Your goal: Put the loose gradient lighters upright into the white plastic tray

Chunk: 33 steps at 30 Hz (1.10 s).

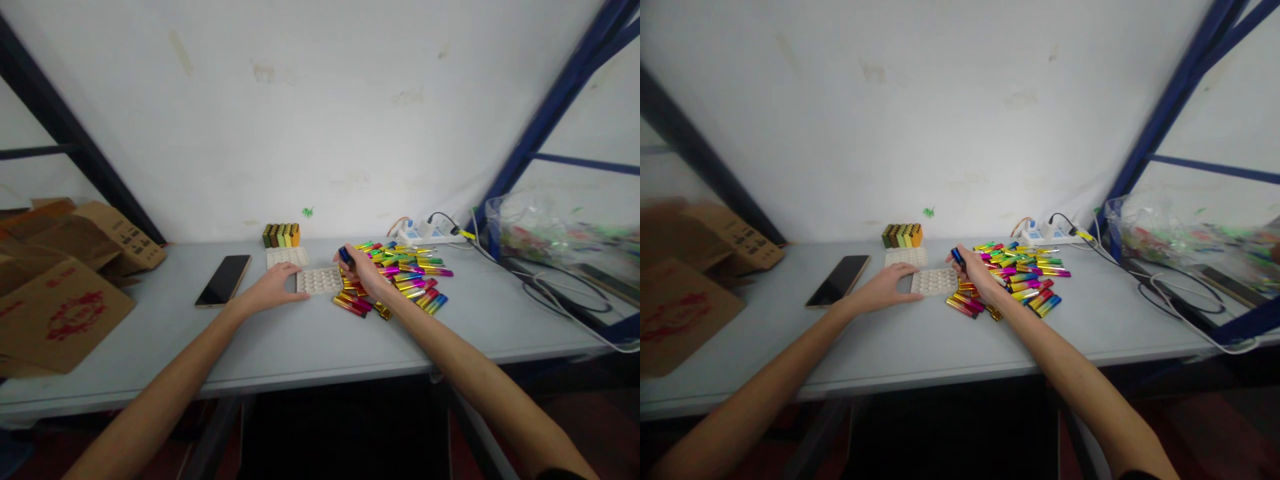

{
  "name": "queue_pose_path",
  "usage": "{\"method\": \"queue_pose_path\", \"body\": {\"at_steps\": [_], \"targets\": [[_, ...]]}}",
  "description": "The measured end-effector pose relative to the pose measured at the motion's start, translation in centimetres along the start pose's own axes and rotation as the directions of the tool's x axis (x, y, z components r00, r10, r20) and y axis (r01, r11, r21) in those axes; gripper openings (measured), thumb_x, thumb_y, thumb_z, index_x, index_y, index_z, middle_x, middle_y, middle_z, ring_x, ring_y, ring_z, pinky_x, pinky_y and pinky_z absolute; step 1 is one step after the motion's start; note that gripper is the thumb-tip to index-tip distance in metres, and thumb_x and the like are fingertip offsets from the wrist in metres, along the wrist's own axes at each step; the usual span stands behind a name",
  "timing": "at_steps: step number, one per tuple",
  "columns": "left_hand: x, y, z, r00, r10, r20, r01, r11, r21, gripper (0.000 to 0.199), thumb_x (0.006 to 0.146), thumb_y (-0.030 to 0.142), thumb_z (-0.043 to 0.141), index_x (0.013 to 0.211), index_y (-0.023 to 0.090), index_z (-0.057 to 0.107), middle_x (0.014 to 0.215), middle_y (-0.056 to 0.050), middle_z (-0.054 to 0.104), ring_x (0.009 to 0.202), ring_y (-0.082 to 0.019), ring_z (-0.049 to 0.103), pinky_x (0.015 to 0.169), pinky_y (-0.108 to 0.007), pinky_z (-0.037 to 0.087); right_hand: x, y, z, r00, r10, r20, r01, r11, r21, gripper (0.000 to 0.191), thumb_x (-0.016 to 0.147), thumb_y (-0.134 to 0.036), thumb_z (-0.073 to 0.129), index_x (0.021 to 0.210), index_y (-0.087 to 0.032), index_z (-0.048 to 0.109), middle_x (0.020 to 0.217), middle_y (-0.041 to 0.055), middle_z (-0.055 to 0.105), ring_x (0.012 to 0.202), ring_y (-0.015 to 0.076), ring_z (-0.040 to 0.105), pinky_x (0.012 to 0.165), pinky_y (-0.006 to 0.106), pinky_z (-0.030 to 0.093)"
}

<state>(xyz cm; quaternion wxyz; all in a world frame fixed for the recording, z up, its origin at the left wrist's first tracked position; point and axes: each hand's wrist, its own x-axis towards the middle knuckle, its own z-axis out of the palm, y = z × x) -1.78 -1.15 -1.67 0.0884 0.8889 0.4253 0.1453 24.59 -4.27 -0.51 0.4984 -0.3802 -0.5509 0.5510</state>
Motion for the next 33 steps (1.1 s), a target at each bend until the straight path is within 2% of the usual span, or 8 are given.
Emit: {"method": "queue_pose_path", "body": {"at_steps": [3, 5, 9, 12, 17, 23, 25, 33], "targets": [[0.1, 0.2, 0.2, 0.999, -0.005, -0.032, 0.005, 1.000, -0.021, 0.076, 0.075, 0.071, 0.073, 0.126, 0.015, 0.068, 0.135, -0.016, 0.066, 0.127, -0.034, 0.059, 0.114, -0.044, 0.044, -0.2, 0.1, 0.4, 0.997, -0.076, 0.027, 0.076, 0.997, -0.022, 0.047, 0.092, -0.065, 0.053, 0.100, -0.020, 0.065, 0.070, -0.0043, 0.049, 0.056, 0.0113, 0.044, 0.053, 0.024, 0.037], [0.1, 0.2, 0.4, 0.999, -0.010, -0.045, 0.008, 0.999, -0.032, 0.075, 0.073, 0.071, 0.074, 0.122, 0.015, 0.069, 0.131, -0.016, 0.067, 0.125, -0.034, 0.061, 0.113, -0.044, 0.045, -0.3, 0.0, 0.6, 0.991, -0.127, 0.051, 0.130, 0.989, -0.074, 0.044, 0.094, -0.060, 0.056, 0.109, -0.020, 0.066, 0.079, -0.0023, 0.057, 0.064, 0.0119, 0.052, 0.060, 0.025, 0.043], [0.1, 0.0, 0.5, 0.999, -0.012, -0.049, 0.010, 0.999, -0.041, 0.073, 0.071, 0.071, 0.076, 0.118, 0.015, 0.070, 0.128, -0.015, 0.068, 0.121, -0.034, 0.062, 0.110, -0.043, 0.046, 0.0, -0.1, 1.2, 0.976, -0.184, 0.113, 0.204, 0.959, -0.197, 0.039, 0.092, -0.055, 0.063, 0.102, -0.018, 0.067, 0.088, 0.0024, 0.070, 0.080, 0.0145, 0.063, 0.074, 0.026, 0.049], [0.1, -0.1, 0.6, 0.998, -0.011, -0.061, 0.008, 0.999, -0.052, 0.073, 0.070, 0.070, 0.077, 0.117, 0.015, 0.070, 0.126, -0.015, 0.068, 0.119, -0.035, 0.062, 0.109, -0.044, 0.047, 1.1, 0.0, 1.9, 0.972, -0.211, 0.099, 0.230, 0.938, -0.258, 0.038, 0.084, -0.054, 0.074, 0.096, -0.019, 0.064, 0.085, 0.0029, 0.074, 0.081, 0.0168, 0.068, 0.074, 0.027, 0.052], [0.2, -0.4, 0.9, 0.996, -0.015, -0.093, 0.005, 0.994, -0.107, 0.071, 0.066, 0.068, 0.081, 0.114, 0.017, 0.071, 0.120, -0.014, 0.069, 0.114, -0.036, 0.063, 0.105, -0.047, 0.049, 3.5, 0.6, 3.6, 0.968, -0.242, 0.063, 0.241, 0.835, -0.494, 0.037, 0.086, -0.055, 0.074, 0.094, -0.021, 0.061, 0.075, 0.0012, 0.076, 0.067, 0.0187, 0.073, 0.060, 0.025, 0.052], [0.4, -0.9, 1.4, 0.994, -0.010, -0.112, -0.010, 0.984, -0.180, 0.074, 0.061, 0.065, 0.085, 0.114, 0.014, 0.069, 0.117, -0.016, 0.068, 0.112, -0.037, 0.062, 0.102, -0.049, 0.049, 4.7, 1.5, 4.8, 0.945, -0.285, 0.160, 0.309, 0.621, -0.720, 0.033, 0.092, -0.053, 0.069, 0.098, -0.022, 0.062, 0.085, 0.0047, 0.079, 0.079, 0.0202, 0.076, 0.073, 0.028, 0.054], [0.5, -0.9, 1.5, 0.994, -0.009, -0.111, -0.012, 0.983, -0.185, 0.075, 0.062, 0.064, 0.086, 0.116, 0.015, 0.069, 0.119, -0.017, 0.067, 0.113, -0.037, 0.062, 0.103, -0.049, 0.048, 4.7, 2.0, 4.8, 0.934, -0.298, 0.195, 0.338, 0.569, -0.750, 0.030, 0.094, -0.051, 0.068, 0.102, -0.022, 0.063, 0.089, 0.0052, 0.080, 0.083, 0.0203, 0.075, 0.076, 0.028, 0.053], [0.5, -0.8, 1.4, 0.993, -0.017, -0.116, -0.008, 0.979, -0.203, 0.069, 0.059, 0.065, 0.086, 0.108, 0.019, 0.071, 0.114, -0.012, 0.068, 0.110, -0.036, 0.063, 0.103, -0.046, 0.049, 4.8, 3.2, 5.5, 0.931, -0.308, 0.195, 0.331, 0.491, -0.806, 0.024, 0.096, -0.041, 0.069, 0.105, -0.019, 0.065, 0.095, 0.0078, 0.078, 0.087, 0.0213, 0.072, 0.078, 0.029, 0.051]]}}
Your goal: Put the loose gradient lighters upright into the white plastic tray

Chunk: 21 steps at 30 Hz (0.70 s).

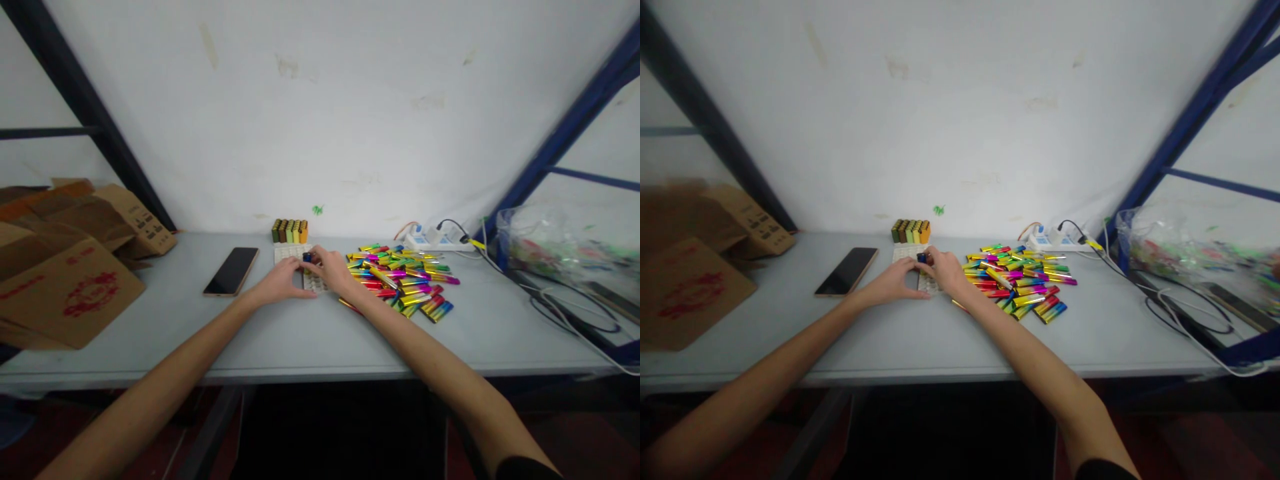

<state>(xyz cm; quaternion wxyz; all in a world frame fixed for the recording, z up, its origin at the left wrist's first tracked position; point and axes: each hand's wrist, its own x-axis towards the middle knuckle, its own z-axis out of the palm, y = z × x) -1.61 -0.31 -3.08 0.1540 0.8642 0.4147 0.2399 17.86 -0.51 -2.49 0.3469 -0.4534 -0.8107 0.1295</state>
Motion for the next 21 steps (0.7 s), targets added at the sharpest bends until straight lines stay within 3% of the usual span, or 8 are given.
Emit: {"method": "queue_pose_path", "body": {"at_steps": [3, 6, 10, 14, 21], "targets": [[0.0, 0.0, -0.1, 1.000, -0.015, 0.005, 0.015, 1.000, 0.019, 0.070, 0.057, 0.067, 0.086, 0.104, 0.018, 0.071, 0.114, -0.013, 0.068, 0.110, -0.037, 0.063, 0.102, -0.047, 0.049, 0.2, 0.1, -0.9, 0.999, -0.050, 0.014, 0.050, 0.998, 0.024, 0.029, 0.093, -0.043, 0.072, 0.107, -0.018, 0.067, 0.105, 0.0102, 0.077, 0.091, 0.0210, 0.071, 0.084, 0.031, 0.052], [0.0, 0.1, -0.3, 1.000, 0.005, 0.017, -0.005, 1.000, 0.016, 0.071, 0.059, 0.067, 0.085, 0.108, 0.018, 0.070, 0.122, -0.014, 0.068, 0.117, -0.038, 0.061, 0.106, -0.047, 0.047, 0.2, 1.3, -3.7, 0.997, -0.052, 0.050, 0.046, 0.993, 0.112, 0.038, 0.093, -0.041, 0.072, 0.122, -0.018, 0.065, 0.105, 0.0084, 0.077, 0.088, 0.0184, 0.072, 0.082, 0.029, 0.054], [0.0, 0.3, -0.5, 0.999, 0.001, 0.039, -0.002, 0.999, 0.032, 0.072, 0.060, 0.068, 0.084, 0.109, 0.017, 0.069, 0.125, -0.016, 0.067, 0.121, -0.038, 0.060, 0.108, -0.047, 0.046, -1.1, 4.2, -8.8, 0.989, -0.071, 0.128, 0.081, 0.994, -0.074, 0.015, 0.095, -0.028, 0.068, 0.101, -0.016, 0.073, 0.095, 0.0082, 0.077, 0.085, 0.0196, 0.070, 0.083, 0.031, 0.052], [0.1, 0.4, -0.6, 0.997, -0.021, 0.068, 0.017, 0.998, 0.055, 0.074, 0.061, 0.068, 0.084, 0.110, 0.015, 0.069, 0.126, -0.017, 0.067, 0.121, -0.038, 0.060, 0.108, -0.045, 0.045, -3.3, 6.8, -12.5, 0.977, -0.042, 0.210, 0.088, 0.972, -0.216, 0.017, 0.092, -0.032, 0.071, 0.096, -0.017, 0.077, 0.099, 0.0101, 0.075, 0.095, 0.0236, 0.067, 0.089, 0.036, 0.050], [0.1, 0.5, -1.0, 0.995, -0.034, 0.095, 0.026, 0.996, 0.081, 0.076, 0.061, 0.068, 0.083, 0.112, 0.014, 0.069, 0.127, -0.018, 0.067, 0.121, -0.038, 0.060, 0.108, -0.045, 0.045, -4.7, 7.2, -13.3, 0.960, -0.032, 0.279, 0.090, 0.976, -0.200, 0.025, 0.087, -0.039, 0.077, 0.104, -0.021, 0.078, 0.113, 0.0121, 0.067, 0.111, 0.0282, 0.062, 0.099, 0.042, 0.048]]}}
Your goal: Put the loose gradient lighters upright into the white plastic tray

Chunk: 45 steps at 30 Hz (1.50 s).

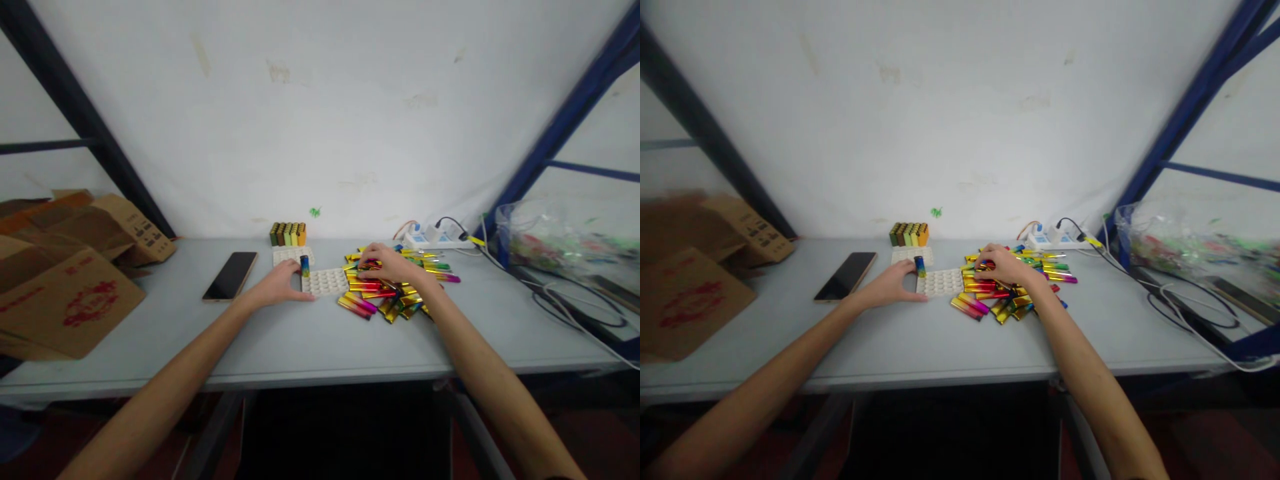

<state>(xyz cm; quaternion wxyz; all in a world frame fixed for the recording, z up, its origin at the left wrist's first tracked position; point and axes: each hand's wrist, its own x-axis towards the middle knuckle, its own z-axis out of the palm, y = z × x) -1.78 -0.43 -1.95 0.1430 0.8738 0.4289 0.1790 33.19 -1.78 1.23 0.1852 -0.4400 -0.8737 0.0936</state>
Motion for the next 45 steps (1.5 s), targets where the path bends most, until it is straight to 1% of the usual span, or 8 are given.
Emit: {"method": "queue_pose_path", "body": {"at_steps": [6, 12, 17, 22, 28, 37, 42, 45], "targets": [[0.0, -0.1, -0.4, 1.000, -0.009, 0.024, 0.009, 1.000, 0.020, 0.080, 0.061, 0.072, 0.080, 0.113, 0.013, 0.069, 0.127, -0.019, 0.066, 0.122, -0.039, 0.060, 0.108, -0.046, 0.046, -1.1, -1.1, -2.5, 0.996, 0.089, -0.023, -0.089, 0.996, 0.004, 0.026, 0.089, -0.041, 0.074, 0.098, -0.017, 0.073, 0.095, 0.0084, 0.071, 0.087, 0.0217, 0.064, 0.080, 0.032, 0.049], [-0.3, 0.1, -1.1, 0.998, -0.056, 0.020, 0.055, 0.998, 0.039, 0.077, 0.058, 0.072, 0.081, 0.110, 0.017, 0.070, 0.124, -0.016, 0.069, 0.119, -0.039, 0.062, 0.105, -0.045, 0.047, -2.1, -4.2, -3.3, 0.957, 0.084, 0.279, -0.131, 0.979, 0.156, 0.031, 0.087, -0.049, 0.073, 0.088, -0.018, 0.076, 0.076, 0.0022, 0.071, 0.068, 0.0159, 0.062, 0.060, 0.026, 0.040], [-0.4, 0.3, -1.9, 0.994, -0.110, 0.017, 0.109, 0.994, 0.033, 0.072, 0.055, 0.070, 0.082, 0.104, 0.018, 0.071, 0.109, -0.012, 0.072, 0.104, -0.034, 0.065, 0.095, -0.041, 0.050, -2.4, -6.5, -1.8, 0.908, 0.124, 0.401, -0.164, 0.984, 0.067, 0.023, 0.078, -0.043, 0.083, 0.081, -0.021, 0.077, 0.074, 0.0003, 0.072, 0.065, 0.0156, 0.062, 0.055, 0.025, 0.039], [-0.4, 0.0, -1.7, 0.992, -0.127, 0.019, 0.126, 0.991, 0.054, 0.068, 0.056, 0.070, 0.081, 0.098, 0.018, 0.068, 0.097, -0.008, 0.068, 0.089, -0.029, 0.063, 0.081, -0.036, 0.050, -2.5, -6.9, -1.5, 0.932, 0.166, 0.322, -0.172, 0.985, -0.010, 0.010, 0.080, -0.029, 0.081, 0.077, -0.021, 0.076, 0.073, 0.0010, 0.071, 0.065, 0.0157, 0.061, 0.057, 0.026, 0.039], [-0.3, -0.5, -1.6, 0.992, -0.118, 0.034, 0.116, 0.992, 0.057, 0.065, 0.058, 0.070, 0.080, 0.093, 0.018, 0.064, 0.094, -0.008, 0.067, 0.085, -0.027, 0.061, 0.077, -0.035, 0.049, -2.8, -6.4, -1.9, 0.918, 0.182, 0.352, -0.201, 0.979, 0.019, 0.014, 0.080, -0.034, 0.081, 0.079, -0.021, 0.075, 0.074, 0.0009, 0.073, 0.065, 0.0155, 0.063, 0.055, 0.026, 0.039], [-0.2, 0.2, -2.0, 0.985, -0.162, 0.053, 0.158, 0.986, 0.060, 0.064, 0.056, 0.072, 0.079, 0.090, 0.020, 0.063, 0.092, -0.008, 0.068, 0.084, -0.029, 0.064, 0.074, -0.036, 0.049, -3.2, -2.2, -3.6, 0.949, 0.313, -0.034, -0.314, 0.931, -0.186, 0.029, 0.097, -0.042, 0.064, 0.087, -0.017, 0.075, 0.080, 0.0088, 0.074, 0.068, 0.0194, 0.062, 0.063, 0.030, 0.039], [-0.1, 0.1, -1.9, 0.983, -0.172, 0.060, 0.170, 0.985, 0.038, 0.062, 0.055, 0.069, 0.081, 0.089, 0.020, 0.063, 0.091, -0.007, 0.070, 0.082, -0.028, 0.065, 0.072, -0.035, 0.049, -3.9, -1.4, -4.1, 0.940, 0.331, 0.082, -0.319, 0.938, -0.138, 0.021, 0.093, -0.037, 0.070, 0.085, -0.018, 0.074, 0.081, 0.0064, 0.074, 0.069, 0.0189, 0.063, 0.060, 0.028, 0.038], [-0.1, -0.2, -1.9, 0.984, -0.168, 0.064, 0.167, 0.985, 0.034, 0.062, 0.055, 0.070, 0.081, 0.088, 0.021, 0.063, 0.090, -0.006, 0.070, 0.081, -0.027, 0.065, 0.071, -0.035, 0.049, -4.2, -0.8, -4.2, 0.927, 0.370, 0.067, -0.359, 0.923, -0.136, 0.015, 0.094, -0.029, 0.067, 0.089, -0.017, 0.074, 0.087, 0.0078, 0.076, 0.073, 0.0194, 0.065, 0.063, 0.028, 0.040]]}}
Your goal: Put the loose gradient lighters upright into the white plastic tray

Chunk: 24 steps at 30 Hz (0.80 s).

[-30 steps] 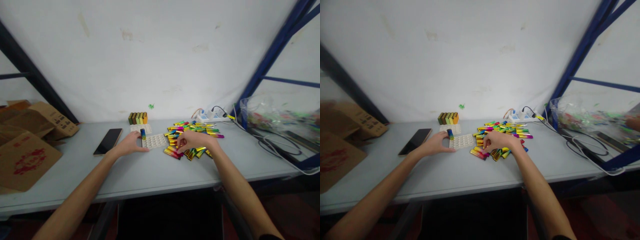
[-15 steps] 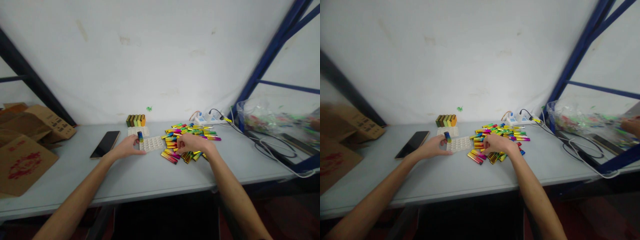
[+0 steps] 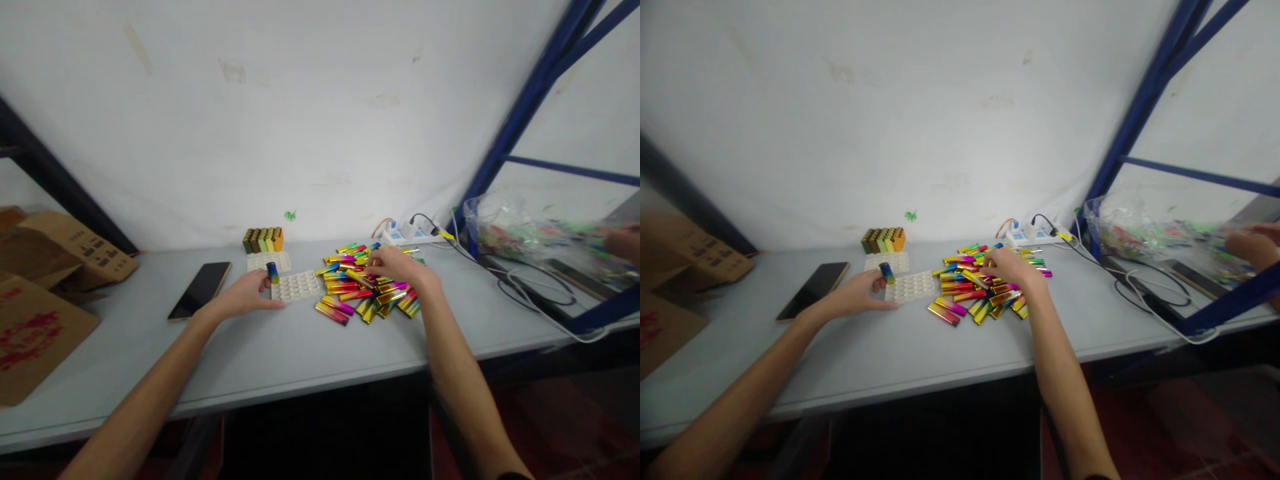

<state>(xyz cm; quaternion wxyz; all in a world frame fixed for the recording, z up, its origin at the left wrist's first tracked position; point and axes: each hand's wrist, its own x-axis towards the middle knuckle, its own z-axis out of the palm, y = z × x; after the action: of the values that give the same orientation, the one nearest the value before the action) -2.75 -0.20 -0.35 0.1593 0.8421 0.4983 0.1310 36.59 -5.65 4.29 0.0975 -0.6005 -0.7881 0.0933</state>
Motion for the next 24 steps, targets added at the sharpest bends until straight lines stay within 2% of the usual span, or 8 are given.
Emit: {"method": "queue_pose_path", "body": {"at_steps": [4, 7, 11, 14, 16, 21, 24], "targets": [[0.1, -0.4, 0.1, 1.000, 0.013, 0.024, -0.013, 1.000, 0.015, 0.063, 0.057, 0.072, 0.080, 0.089, 0.021, 0.062, 0.091, -0.006, 0.069, 0.081, -0.028, 0.065, 0.071, -0.035, 0.049, 0.2, 1.6, -0.1, 0.994, 0.111, -0.024, -0.112, 0.993, -0.044, 0.015, 0.095, -0.023, 0.062, 0.096, -0.016, 0.075, 0.091, 0.0098, 0.076, 0.078, 0.0203, 0.067, 0.067, 0.028, 0.043], [0.2, -0.5, 0.1, 1.000, 0.011, 0.021, -0.011, 1.000, 0.014, 0.064, 0.057, 0.072, 0.080, 0.090, 0.020, 0.061, 0.091, -0.007, 0.069, 0.082, -0.027, 0.065, 0.072, -0.035, 0.049, -0.2, 2.3, -0.7, 0.989, 0.145, -0.008, -0.145, 0.989, -0.024, 0.017, 0.093, -0.025, 0.062, 0.099, -0.016, 0.075, 0.089, 0.0094, 0.076, 0.077, 0.0202, 0.067, 0.067, 0.028, 0.044], [0.1, -0.4, 0.1, 1.000, 0.016, 0.011, -0.016, 1.000, -0.012, 0.062, 0.055, 0.070, 0.081, 0.087, 0.021, 0.062, 0.090, -0.006, 0.069, 0.081, -0.027, 0.064, 0.071, -0.035, 0.049, -2.4, 2.3, -1.7, 0.999, 0.038, -0.007, -0.037, 0.996, 0.080, 0.018, 0.093, -0.028, 0.060, 0.096, -0.017, 0.074, 0.091, 0.0082, 0.077, 0.077, 0.0201, 0.068, 0.070, 0.029, 0.048], [0.1, -0.1, 0.0, 1.000, 0.016, 0.017, -0.016, 1.000, -0.012, 0.061, 0.055, 0.071, 0.080, 0.086, 0.021, 0.061, 0.090, -0.006, 0.069, 0.080, -0.027, 0.063, 0.071, -0.036, 0.049, -5.2, 2.7, -1.9, 0.997, -0.003, -0.072, 0.013, 0.990, 0.144, 0.024, 0.094, -0.035, 0.057, 0.099, -0.020, 0.075, 0.100, 0.0088, 0.078, 0.087, 0.0222, 0.070, 0.079, 0.032, 0.051], [0.1, 0.0, -0.1, 1.000, 0.005, 0.016, -0.005, 1.000, -0.005, 0.060, 0.056, 0.070, 0.080, 0.084, 0.021, 0.060, 0.089, -0.006, 0.068, 0.080, -0.028, 0.064, 0.071, -0.036, 0.049, -7.0, 3.6, -1.7, 0.995, 0.059, -0.077, -0.047, 0.987, 0.152, 0.027, 0.094, -0.040, 0.058, 0.101, -0.021, 0.075, 0.103, 0.0091, 0.078, 0.090, 0.0237, 0.070, 0.082, 0.033, 0.052], [0.3, -0.3, 0.1, 1.000, -0.001, 0.013, 0.001, 1.000, -0.017, 0.064, 0.055, 0.072, 0.079, 0.087, 0.020, 0.061, 0.087, -0.006, 0.068, 0.081, -0.030, 0.064, 0.070, -0.036, 0.048, -10.3, 5.5, -0.1, 0.965, 0.259, -0.032, -0.253, 0.959, 0.128, 0.042, 0.093, -0.058, 0.057, 0.095, -0.021, 0.077, 0.096, 0.0108, 0.078, 0.085, 0.0255, 0.070, 0.076, 0.033, 0.052], [0.4, -0.6, 0.2, 1.000, -0.006, 0.027, 0.006, 1.000, 0.003, 0.066, 0.055, 0.075, 0.078, 0.088, 0.020, 0.060, 0.088, -0.007, 0.068, 0.080, -0.029, 0.064, 0.070, -0.036, 0.049, -11.3, 5.2, 1.6, 0.956, 0.290, -0.037, -0.283, 0.950, 0.133, 0.051, 0.087, -0.065, 0.064, 0.110, -0.021, 0.076, 0.101, 0.0109, 0.076, 0.087, 0.0260, 0.069, 0.077, 0.034, 0.052]]}}
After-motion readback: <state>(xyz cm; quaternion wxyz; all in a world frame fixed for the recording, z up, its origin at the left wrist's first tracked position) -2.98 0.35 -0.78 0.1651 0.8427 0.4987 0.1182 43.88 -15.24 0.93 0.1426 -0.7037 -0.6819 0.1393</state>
